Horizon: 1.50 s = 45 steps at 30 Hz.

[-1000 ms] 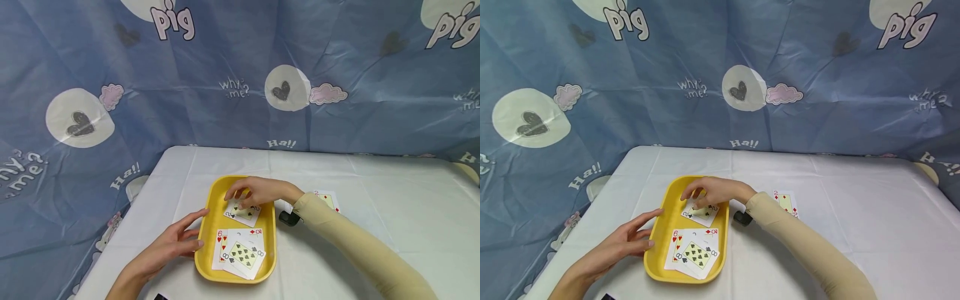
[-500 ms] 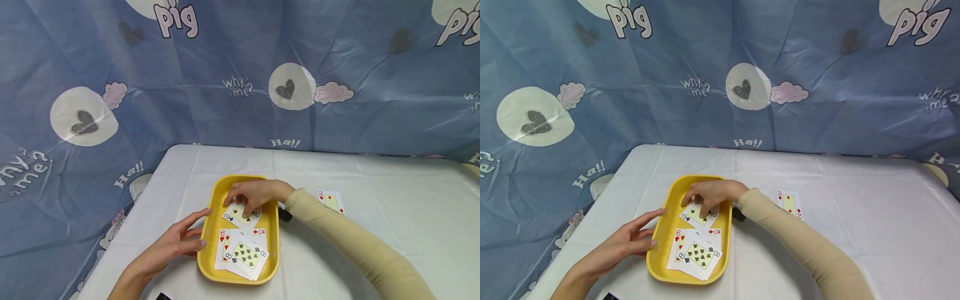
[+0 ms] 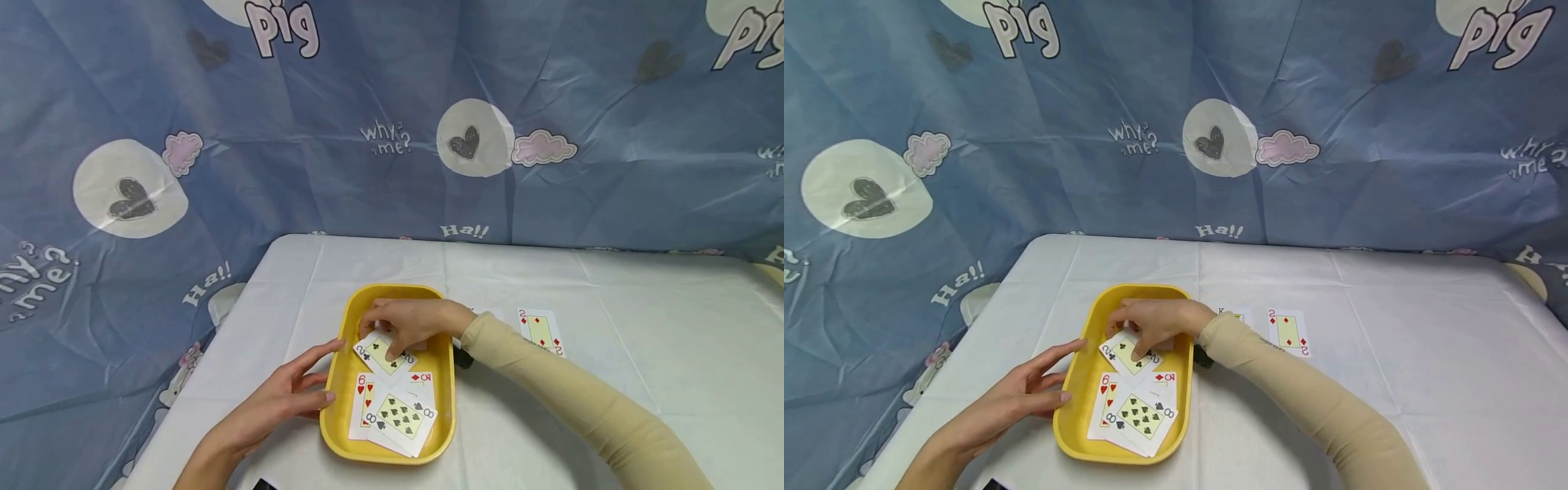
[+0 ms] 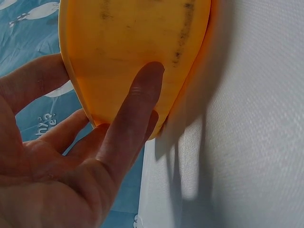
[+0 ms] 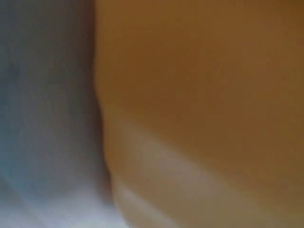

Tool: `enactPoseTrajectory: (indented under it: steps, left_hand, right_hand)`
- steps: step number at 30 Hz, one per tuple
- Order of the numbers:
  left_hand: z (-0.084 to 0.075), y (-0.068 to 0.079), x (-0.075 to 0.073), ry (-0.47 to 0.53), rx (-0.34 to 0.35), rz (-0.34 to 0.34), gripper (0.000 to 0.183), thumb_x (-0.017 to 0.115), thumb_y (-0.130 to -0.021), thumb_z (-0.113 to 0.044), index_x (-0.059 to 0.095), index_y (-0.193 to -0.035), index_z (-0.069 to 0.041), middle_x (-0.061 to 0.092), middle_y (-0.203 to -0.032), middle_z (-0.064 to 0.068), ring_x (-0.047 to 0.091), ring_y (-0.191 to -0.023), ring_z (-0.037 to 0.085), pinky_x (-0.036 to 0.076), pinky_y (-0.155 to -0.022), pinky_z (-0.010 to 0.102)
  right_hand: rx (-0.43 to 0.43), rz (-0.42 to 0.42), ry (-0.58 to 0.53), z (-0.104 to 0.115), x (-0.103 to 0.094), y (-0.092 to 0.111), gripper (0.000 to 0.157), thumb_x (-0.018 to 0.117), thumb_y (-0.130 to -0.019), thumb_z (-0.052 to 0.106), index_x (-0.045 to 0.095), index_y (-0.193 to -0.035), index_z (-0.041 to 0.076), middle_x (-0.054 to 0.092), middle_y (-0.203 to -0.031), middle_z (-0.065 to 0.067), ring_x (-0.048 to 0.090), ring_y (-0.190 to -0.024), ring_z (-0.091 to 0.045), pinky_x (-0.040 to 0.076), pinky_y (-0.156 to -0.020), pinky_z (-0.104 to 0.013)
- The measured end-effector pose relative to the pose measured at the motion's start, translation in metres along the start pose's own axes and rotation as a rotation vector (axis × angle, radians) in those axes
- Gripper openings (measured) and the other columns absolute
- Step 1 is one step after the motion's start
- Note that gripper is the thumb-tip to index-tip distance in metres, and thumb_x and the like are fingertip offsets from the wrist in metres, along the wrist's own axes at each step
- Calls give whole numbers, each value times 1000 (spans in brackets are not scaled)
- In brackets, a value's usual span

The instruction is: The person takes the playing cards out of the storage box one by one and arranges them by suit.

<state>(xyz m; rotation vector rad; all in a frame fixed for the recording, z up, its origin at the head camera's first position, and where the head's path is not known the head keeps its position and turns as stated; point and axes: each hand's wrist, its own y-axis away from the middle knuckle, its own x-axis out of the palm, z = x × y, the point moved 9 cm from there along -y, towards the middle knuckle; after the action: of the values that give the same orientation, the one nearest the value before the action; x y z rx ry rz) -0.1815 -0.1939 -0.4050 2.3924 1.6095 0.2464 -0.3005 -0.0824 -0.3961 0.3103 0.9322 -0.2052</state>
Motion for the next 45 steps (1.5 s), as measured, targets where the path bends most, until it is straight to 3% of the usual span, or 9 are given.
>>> enactPoseTrajectory:
  steps: [6,15,22,24,30,37,45]
  left_hand:
    - [-1,0,1,-2,12,12,71,66,-94,-12,31,-155,-19,39,-149,22,53,-124,34,54,-86,44]
    - [-3,-1,3,5,21,17,71,67,-93,-12,31,-155,-18,36,-152,22,53,-124,34,54,-85,44]
    - [-3,-2,3,6,16,13,71,67,-93,-12,32,-154,-19,36,-151,22,53,-124,34,54,-85,45]
    - [-4,-2,3,8,17,16,71,67,-93,-11,32,-154,-19,37,-151,23,54,-123,34,54,-85,45]
    - [-4,-2,2,12,24,26,71,66,-94,-11,30,-155,-17,35,-152,23,55,-122,35,54,-85,45]
    - [0,-1,1,11,6,19,70,66,-94,-14,30,-155,-17,31,-154,22,53,-125,34,54,-86,45]
    - [0,0,1,17,14,30,70,65,-95,-13,29,-155,-17,42,-146,25,58,-118,34,54,-85,45]
  right_hand:
    - [-20,-32,17,6,-1,1,43,85,-79,23,59,-114,25,51,-105,2,46,-93,-14,39,-80,-25]
    - [-68,-143,-29,8,-13,4,34,77,-87,10,59,-113,21,55,-104,2,50,-81,-14,44,-73,-25]
    - [-115,-186,-154,5,-22,8,27,65,-94,4,64,-114,22,59,-107,8,52,-91,-13,46,-79,-26]
    - [-122,-200,-202,4,-24,8,26,62,-96,3,65,-114,21,60,-108,9,53,-81,-14,47,-72,-27]
    - [-132,-260,-336,1,-30,9,25,56,-98,-1,67,-113,16,62,-111,4,56,-78,-20,48,-66,-31]
    - [-142,-421,-429,-4,-43,17,24,59,-98,3,67,-117,15,63,-117,4,59,-92,-18,50,-82,-33]
    - [-194,-618,-512,-3,-60,35,25,60,-98,6,66,-121,12,61,-116,-2,62,-83,-22,54,-73,-35]
